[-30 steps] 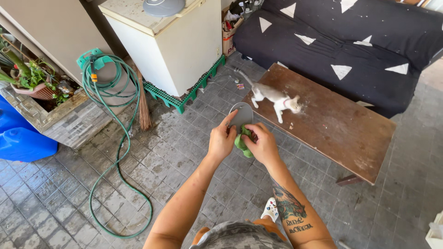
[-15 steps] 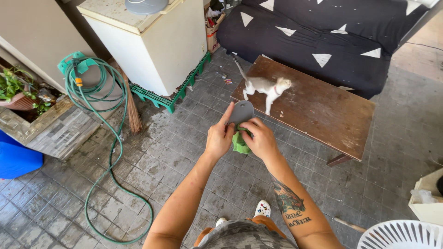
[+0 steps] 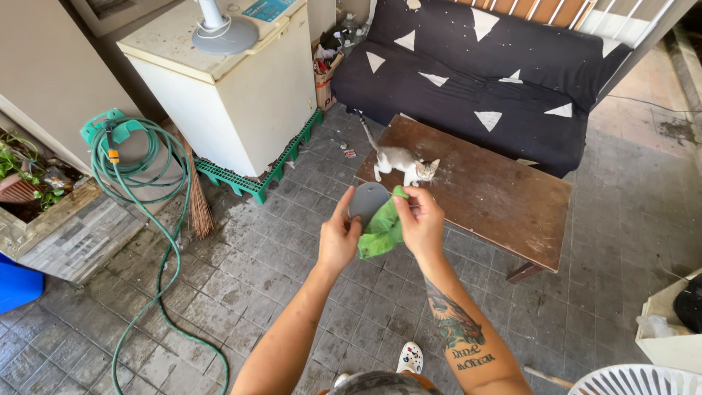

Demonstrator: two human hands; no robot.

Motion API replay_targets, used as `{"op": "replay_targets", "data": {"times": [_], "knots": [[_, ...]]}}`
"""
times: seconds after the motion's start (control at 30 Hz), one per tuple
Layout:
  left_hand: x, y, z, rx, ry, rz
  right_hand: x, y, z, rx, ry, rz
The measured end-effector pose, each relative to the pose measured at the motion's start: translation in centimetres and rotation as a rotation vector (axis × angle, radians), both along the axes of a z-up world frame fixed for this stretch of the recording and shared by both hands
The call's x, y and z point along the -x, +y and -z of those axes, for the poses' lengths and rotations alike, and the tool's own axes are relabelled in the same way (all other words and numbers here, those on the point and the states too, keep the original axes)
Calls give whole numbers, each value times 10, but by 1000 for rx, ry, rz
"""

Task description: The person cleans a white table fan by wiping the blades and the front grill with a green cloth. They also wipe the fan's control knob and the surrounding table surface. A cat is present and interacts with the fan during the process.

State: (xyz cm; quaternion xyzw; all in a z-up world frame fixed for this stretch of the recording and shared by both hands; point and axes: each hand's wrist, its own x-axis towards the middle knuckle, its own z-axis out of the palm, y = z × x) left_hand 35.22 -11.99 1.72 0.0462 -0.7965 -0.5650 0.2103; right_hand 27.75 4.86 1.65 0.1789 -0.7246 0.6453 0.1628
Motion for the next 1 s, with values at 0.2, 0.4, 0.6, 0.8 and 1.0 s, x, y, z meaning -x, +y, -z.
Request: {"op": "replay_targets", "data": {"times": [0.2, 0.4, 0.6, 0.8, 1.0], "knots": [[-8, 5, -14, 338, 129, 39, -10, -19, -29, -324, 476, 29], [-12, 2, -15, 469, 176, 95, 4, -12, -18, -340, 414, -32], [-5, 2, -13, 1, -107, 16, 21, -15, 12, 65, 68, -112], [2, 0, -9, -127, -84, 20, 4, -18, -3, -106, 191, -127], [11, 0, 0, -554, 65, 202, -18, -24, -7, -548, 471, -191]]}}
